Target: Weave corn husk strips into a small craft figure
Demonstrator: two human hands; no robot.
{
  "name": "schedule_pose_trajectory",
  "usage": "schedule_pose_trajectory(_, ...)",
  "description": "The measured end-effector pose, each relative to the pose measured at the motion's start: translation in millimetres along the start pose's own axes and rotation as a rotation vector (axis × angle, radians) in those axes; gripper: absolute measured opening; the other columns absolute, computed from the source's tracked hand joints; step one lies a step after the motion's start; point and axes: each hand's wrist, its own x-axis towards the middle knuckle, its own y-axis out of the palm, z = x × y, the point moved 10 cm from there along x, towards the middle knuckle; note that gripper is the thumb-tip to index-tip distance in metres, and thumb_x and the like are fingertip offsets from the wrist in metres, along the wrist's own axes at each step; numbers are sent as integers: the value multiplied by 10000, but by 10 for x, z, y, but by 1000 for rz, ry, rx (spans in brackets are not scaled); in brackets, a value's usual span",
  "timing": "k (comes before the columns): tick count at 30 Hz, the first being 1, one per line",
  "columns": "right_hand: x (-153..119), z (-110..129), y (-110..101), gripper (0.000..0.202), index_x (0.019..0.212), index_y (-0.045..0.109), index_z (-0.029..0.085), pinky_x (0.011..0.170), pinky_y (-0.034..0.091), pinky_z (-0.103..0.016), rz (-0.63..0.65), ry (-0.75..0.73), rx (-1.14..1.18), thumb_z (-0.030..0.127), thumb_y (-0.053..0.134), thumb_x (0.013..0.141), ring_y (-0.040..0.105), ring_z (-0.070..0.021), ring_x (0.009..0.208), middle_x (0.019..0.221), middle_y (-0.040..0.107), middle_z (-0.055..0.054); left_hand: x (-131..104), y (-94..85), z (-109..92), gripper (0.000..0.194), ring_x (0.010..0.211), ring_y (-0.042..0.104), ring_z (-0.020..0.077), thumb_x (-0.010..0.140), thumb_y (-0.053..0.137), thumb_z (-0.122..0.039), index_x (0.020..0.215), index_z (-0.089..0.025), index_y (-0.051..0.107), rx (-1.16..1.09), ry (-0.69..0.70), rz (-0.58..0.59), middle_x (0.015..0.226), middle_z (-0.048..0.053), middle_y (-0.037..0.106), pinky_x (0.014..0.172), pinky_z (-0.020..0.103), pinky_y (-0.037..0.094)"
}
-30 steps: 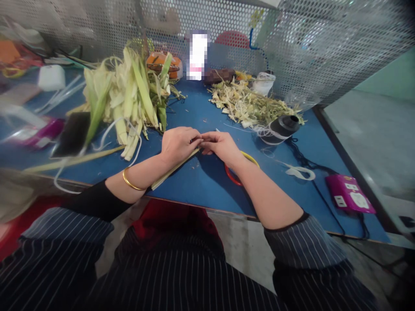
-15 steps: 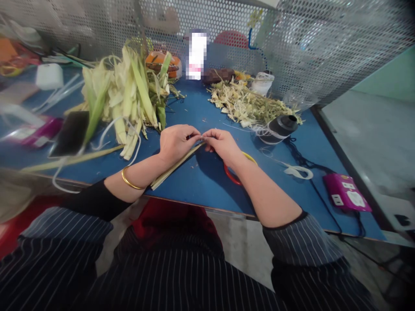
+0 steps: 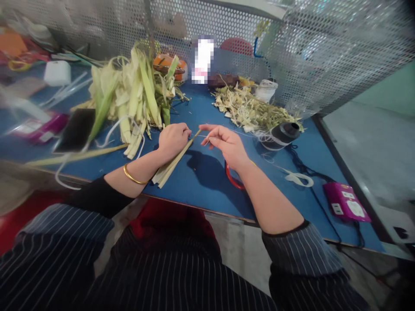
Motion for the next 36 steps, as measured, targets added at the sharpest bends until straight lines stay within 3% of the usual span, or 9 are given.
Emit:
schedule_pose_trajectory(3, -7, -155, 179, 100, 808, 510, 187, 680, 487, -292, 120, 106, 190, 267, 505, 868, 643, -139, 753, 906, 665, -35, 25, 50, 2, 222, 702, 555, 179, 841, 482, -232, 697, -174, 640, -97, 3, 19, 729, 57, 661, 637, 292, 356)
schedule_pose_trajectory(7, 42, -330, 122, 71, 776, 500, 188, 611, 460, -259, 40, 147, 85, 219, 508, 839, 602, -105, 598, 655, 568, 43, 23, 159, 50, 255, 528, 457, 116, 857, 492, -248, 631, -158, 569, -575, -128, 85, 545, 0, 502, 534, 253, 329)
schedule_pose_trajectory(12, 57, -358, 66, 69, 770, 472, 198, 619, 430, -257, 3, 156, -41, 202, 474, 839, 550, -98, 579, 605, 557, 53, -86, 442, -156, 248, 446, 419, 60, 899, 487, -273, 688, -146, 517, -1208, -248, 408, 689, 22, 580, 419, 216, 261)
schedule_pose_trajectory(18, 31, -310, 149, 95, 773, 461, 206, 601, 366, -261, 98, 136, -288, 169, 426, 853, 477, -106, 559, 565, 504, 67, -94, 442, -207, 275, 388, 330, 38, 895, 511, -227, 634, -160, 456, -1036, -157, 375, 554, -22, 502, 395, 197, 248)
schedule_pose_trajectory(22, 34, -368, 86, 85, 786, 452, 211, 601, 379, -267, 8, 169, -250, 183, 419, 858, 499, -112, 563, 573, 507, 66, -89, 405, -132, 253, 433, 396, 52, 892, 511, -259, 663, -151, 512, -977, -182, 301, 609, -2, 550, 427, 200, 299)
schedule_pose_trajectory(27, 43, -362, 63, 149, 965, 492, 219, 584, 384, -259, -29, 130, -193, 270, 542, 834, 499, -110, 549, 604, 504, 83, -31, 184, -180, 233, 690, 537, 114, 878, 517, -311, 716, -157, 583, -769, 16, 145, 746, 23, 596, 638, 235, 425)
schedule_pose_trajectory(30, 49, -292, 73, 126, 834, 545, 206, 584, 366, -257, 0, 95, -272, 328, 527, 861, 472, -109, 564, 604, 499, 63, -23, 45, -303, 219, 888, 561, 144, 868, 535, -319, 725, -163, 590, -680, 146, 49, 933, 47, 633, 809, 269, 427)
schedule_pose_trajectory(33, 50, -195, -50, 244, 734, 514, 202, 616, 379, -258, -105, 59, -214, 357, 441, 908, 475, -115, 600, 616, 498, 45, -40, 125, -321, 269, 828, 591, 147, 869, 527, -425, 817, -167, 581, -883, 3, 154, 911, 50, 639, 737, 279, 468)
schedule_pose_trajectory(36, 41, -107, -189, 238, 747, 507, 205, 658, 389, -254, -220, 4, -173, 363, 437, 912, 473, -119, 650, 657, 494, 40, -192, 403, -458, 317, 698, 615, 139, 794, 643, -429, 943, -158, 573, -1017, -183, 513, 823, 42, 656, 668, 295, 490)
